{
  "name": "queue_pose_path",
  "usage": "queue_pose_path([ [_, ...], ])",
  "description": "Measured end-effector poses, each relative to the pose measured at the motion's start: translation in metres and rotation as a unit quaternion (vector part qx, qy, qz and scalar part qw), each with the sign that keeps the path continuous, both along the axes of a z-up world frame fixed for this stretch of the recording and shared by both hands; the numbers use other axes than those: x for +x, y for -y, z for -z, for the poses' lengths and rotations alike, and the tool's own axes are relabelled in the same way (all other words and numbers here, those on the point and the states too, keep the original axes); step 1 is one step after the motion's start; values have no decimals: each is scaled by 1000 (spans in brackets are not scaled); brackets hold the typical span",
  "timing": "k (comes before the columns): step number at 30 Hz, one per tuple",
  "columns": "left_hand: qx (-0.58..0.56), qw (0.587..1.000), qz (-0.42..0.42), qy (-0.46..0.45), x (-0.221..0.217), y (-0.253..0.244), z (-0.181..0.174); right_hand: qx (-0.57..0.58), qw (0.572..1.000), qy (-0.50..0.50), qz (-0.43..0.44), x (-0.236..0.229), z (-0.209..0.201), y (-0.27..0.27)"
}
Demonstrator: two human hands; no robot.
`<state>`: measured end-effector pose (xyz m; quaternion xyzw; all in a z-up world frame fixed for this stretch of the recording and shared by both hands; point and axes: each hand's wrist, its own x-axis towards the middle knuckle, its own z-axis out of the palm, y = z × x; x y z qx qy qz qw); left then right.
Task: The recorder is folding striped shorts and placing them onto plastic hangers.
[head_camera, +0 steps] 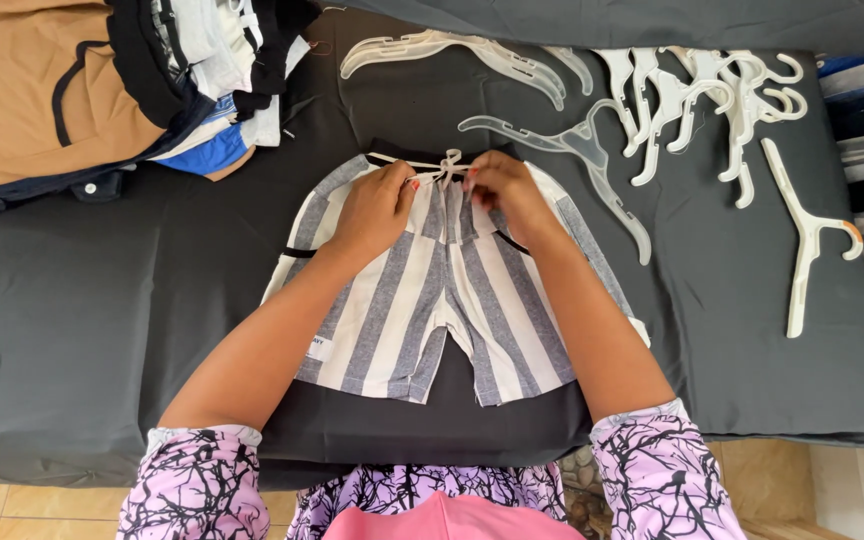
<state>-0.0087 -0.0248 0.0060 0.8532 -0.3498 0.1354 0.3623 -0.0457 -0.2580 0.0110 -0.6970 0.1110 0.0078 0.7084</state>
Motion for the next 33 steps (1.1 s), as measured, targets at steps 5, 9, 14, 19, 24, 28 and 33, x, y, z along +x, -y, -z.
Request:
queue_pose_path([
  [5, 8, 999, 6, -34, -3, 0, -5, 188, 982, -24, -16, 2, -5, 27],
  [9, 58, 994, 59, 74, -7, 0, -11, 235, 972, -3, -14, 9, 7, 38],
  [14, 113, 987, 13, 117, -10, 15, 0, 214, 976, 35, -12, 9, 12, 34],
  [19, 126, 992, -28, -2, 1, 24, -6, 206, 974, 90, -13, 6, 11, 26],
  [24, 124, 985, 5, -117, 14, 33, -49, 176, 973, 143, -43, 7, 21, 21],
  [28, 173, 983, 16, -58, 33, 49, -43, 124, 976, 162, -74, 5, 26, 17],
  [33, 240, 965, 85, -68, 59, 53, -37, 117, 975, 163, -94, 6, 28, 18],
])
